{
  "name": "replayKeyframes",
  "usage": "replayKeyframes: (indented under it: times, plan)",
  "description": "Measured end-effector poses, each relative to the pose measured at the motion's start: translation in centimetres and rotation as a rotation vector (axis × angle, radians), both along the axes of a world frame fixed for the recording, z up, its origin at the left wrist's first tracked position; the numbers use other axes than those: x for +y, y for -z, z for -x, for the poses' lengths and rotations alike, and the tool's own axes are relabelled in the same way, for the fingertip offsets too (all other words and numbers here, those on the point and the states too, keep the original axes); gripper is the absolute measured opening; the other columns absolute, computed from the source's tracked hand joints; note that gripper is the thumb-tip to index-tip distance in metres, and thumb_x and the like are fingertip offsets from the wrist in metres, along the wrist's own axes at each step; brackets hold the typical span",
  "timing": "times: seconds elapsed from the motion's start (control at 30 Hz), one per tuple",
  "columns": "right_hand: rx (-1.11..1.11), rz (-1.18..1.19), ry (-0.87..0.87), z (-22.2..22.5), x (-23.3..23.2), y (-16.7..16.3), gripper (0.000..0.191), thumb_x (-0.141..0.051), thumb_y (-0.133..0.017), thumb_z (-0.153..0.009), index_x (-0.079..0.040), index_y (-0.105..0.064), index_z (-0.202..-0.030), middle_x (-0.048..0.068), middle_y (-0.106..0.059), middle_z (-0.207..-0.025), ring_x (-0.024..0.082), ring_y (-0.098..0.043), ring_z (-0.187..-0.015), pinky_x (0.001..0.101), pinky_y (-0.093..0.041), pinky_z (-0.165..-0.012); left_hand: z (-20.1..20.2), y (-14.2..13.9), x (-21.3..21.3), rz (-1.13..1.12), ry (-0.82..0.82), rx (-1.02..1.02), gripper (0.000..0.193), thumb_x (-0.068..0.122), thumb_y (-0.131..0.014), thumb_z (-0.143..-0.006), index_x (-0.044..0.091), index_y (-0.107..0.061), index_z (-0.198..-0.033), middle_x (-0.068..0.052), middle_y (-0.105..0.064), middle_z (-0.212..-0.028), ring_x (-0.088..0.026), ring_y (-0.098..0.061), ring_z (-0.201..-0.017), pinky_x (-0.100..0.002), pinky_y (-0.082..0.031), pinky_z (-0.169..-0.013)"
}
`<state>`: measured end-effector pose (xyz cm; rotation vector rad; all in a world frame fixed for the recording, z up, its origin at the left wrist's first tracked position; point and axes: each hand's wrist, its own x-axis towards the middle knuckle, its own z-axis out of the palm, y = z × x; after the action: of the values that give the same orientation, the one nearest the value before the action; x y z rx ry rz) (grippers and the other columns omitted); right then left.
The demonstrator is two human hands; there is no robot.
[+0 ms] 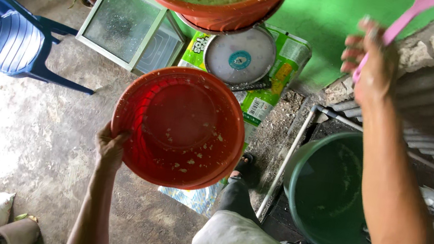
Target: The person pours freshly grated coconut from a plastic sack into a red bowl, then feeds halved coconut pieces one at a time into a manual rotary grater, holding the machine steady while the grated coconut collects in a bowl and moving finished shells aside.
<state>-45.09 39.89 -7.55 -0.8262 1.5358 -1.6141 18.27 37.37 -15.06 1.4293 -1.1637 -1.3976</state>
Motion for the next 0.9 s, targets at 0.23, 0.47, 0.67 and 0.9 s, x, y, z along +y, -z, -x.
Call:
replayKeyframes:
  times: [0.23,0.47,0.67,0.9]
  plan:
    - [-0.093,-0.165,0.106,-0.4,23.0,5.9,0.048,-0.049,-0.067,-0.104,-0.008,-0.066,-0.131,0.001,-0.066,-0.092,0.003,-0.047,-0.060,0.0196,-0.031,-0.047,2.2,-9.6,4.1,0.009,-0.071,0.294,0.040,0.000,-0.072,-0.073,0.010,-0.074,-0.112,-0.003,-0.077,-0.101,-0.014,-0.076,-0.084,-0.030,-0.066,-0.074]
    - [-0.006,-0.402,0.371,0.6,45.2,8.9,0.040,-0.033,-0.066,-0.107,-0.007,-0.067,-0.139,0.002,-0.065,-0.092,0.002,-0.049,-0.064,0.0192,-0.037,-0.050,20.0,-0.2,15.9,-0.190,0.173,0.145,0.036,-0.004,-0.066,-0.078,0.011,-0.065,-0.111,0.002,-0.057,-0.075,-0.010,-0.052,-0.058,-0.031,-0.041,-0.048]
    - [0.186,-0.688,0.568,-1.4,55.7,9.3,0.028,-0.024,-0.060,-0.115,-0.006,-0.069,-0.135,0.007,-0.066,-0.091,0.006,-0.055,-0.066,0.0246,-0.041,-0.049,43.1,2.6,30.2,-0.045,0.279,0.157,0.092,0.002,-0.062,-0.064,0.035,-0.052,-0.149,-0.011,-0.037,-0.161,-0.026,-0.040,-0.143,-0.056,-0.029,-0.103]
    - [0.048,-0.518,0.532,-2.0,61.2,9.7,0.027,-0.019,-0.058,-0.114,-0.005,-0.067,-0.137,0.003,-0.060,-0.086,0.005,-0.047,-0.062,0.0208,-0.034,-0.050,50.8,-0.5,37.7,-0.080,0.434,-0.431,0.099,0.006,-0.068,-0.065,0.042,-0.046,-0.154,-0.015,0.003,-0.176,-0.044,0.003,-0.161,-0.084,0.007,-0.111]
